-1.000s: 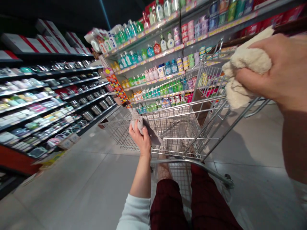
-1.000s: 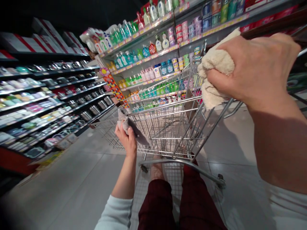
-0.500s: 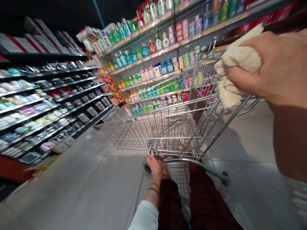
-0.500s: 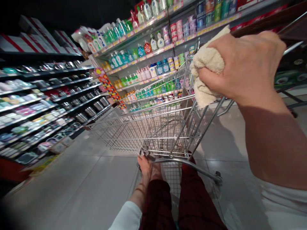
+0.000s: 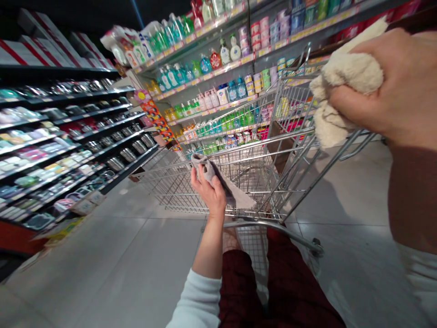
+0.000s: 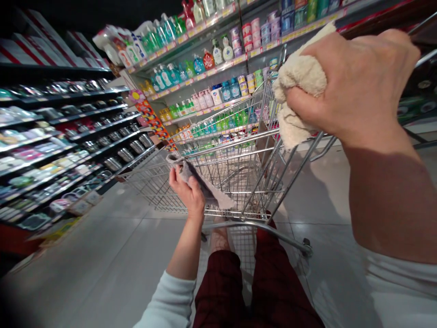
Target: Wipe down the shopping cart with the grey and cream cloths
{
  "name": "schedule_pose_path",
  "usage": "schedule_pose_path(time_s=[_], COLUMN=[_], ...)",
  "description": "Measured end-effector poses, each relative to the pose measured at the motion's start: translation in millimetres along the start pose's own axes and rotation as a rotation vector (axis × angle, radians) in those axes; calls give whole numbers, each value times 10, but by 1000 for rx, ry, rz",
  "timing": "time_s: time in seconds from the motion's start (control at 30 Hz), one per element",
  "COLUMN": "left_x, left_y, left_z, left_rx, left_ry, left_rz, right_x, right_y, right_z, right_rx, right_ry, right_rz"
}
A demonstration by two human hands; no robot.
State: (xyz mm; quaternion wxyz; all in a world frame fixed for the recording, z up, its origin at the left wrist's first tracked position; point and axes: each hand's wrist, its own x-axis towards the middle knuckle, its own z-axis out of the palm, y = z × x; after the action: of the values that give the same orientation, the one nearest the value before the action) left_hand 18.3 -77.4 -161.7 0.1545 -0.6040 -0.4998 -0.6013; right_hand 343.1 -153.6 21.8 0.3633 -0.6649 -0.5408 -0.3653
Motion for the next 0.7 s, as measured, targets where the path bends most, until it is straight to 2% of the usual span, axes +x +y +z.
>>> schedule_pose_path(time_s=[0.1,0.2,0.3,0.4,0.53,0.6,0.7], left_x=[-313,-763,-1022,-1063,-1133,-1288,-1671], left_y=[-127,-366,-527,-556,-588,-674,-881], left_z=[231,307,237,165,163,159,76], left_rx=[85,118,110,93,80,96,161], left_ry=[-81,-184,-253,-284,-291,-336,-479], left_rz=[16,13,8,2,-39,-87,-196], right_x=[10,17,19,12,-6,-10,-2], right_y=[0,-17,-33,-41,-45,-42,-34], right_z=[0,-12,-25,-39,-68,-75,-61], right_rx=[-13,-3,-5,-14,13,34,22], right_ry=[12,14,1,-21,-42,-57,-26], right_rz=[-15,-28,-12,10,-16,-42,-28])
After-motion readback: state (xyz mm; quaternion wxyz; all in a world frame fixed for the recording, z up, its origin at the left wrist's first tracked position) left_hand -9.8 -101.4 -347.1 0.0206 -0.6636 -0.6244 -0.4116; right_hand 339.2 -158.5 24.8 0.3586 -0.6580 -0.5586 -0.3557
